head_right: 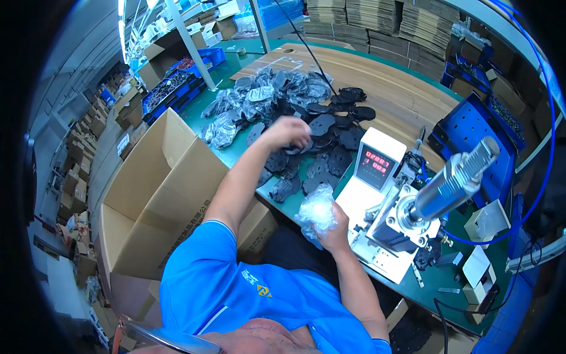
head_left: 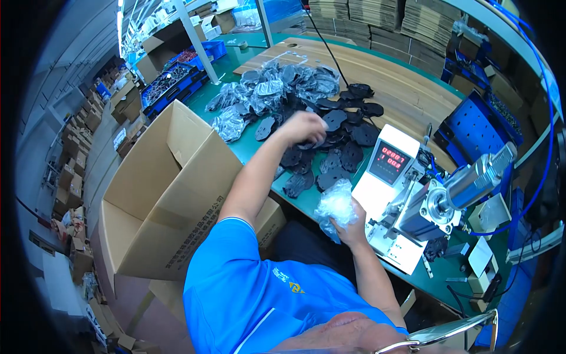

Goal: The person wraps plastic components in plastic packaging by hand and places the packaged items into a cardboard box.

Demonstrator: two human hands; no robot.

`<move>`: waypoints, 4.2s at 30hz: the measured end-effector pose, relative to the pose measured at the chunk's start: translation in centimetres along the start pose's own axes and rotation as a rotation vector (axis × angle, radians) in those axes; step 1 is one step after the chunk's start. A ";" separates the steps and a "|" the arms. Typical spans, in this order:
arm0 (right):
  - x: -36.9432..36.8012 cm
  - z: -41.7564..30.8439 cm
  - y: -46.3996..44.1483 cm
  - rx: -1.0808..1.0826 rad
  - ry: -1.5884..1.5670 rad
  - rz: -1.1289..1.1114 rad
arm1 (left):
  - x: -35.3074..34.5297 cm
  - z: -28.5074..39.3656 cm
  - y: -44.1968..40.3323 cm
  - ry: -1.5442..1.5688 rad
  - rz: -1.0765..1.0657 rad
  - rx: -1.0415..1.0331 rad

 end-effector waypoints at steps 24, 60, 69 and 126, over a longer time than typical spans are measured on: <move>-1.9 5.4 0.8 0.078 -0.035 0.106 | 23.4 -5.4 -5.8 -1.366 0.567 0.721; -0.4 1.6 0.4 0.034 -0.143 0.043 | -16.3 4.5 10.1 -1.005 -0.498 -0.150; 0.0 -0.6 -0.5 0.181 0.158 0.043 | 1.3 3.9 1.3 -0.341 0.405 -0.156; -0.6 -0.6 -1.2 -0.036 0.132 -0.015 | 20.8 -0.5 -3.1 -0.131 1.261 0.399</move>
Point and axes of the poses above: each hand's wrist, its own y-axis away from the middle knuckle, its own x-axis out of the back of the hand, z = x × y, the point moved 4 cm from there along -y, towards the middle knuckle, and after that the axes turned 14 degrees about -z, right-handed, at the moved point
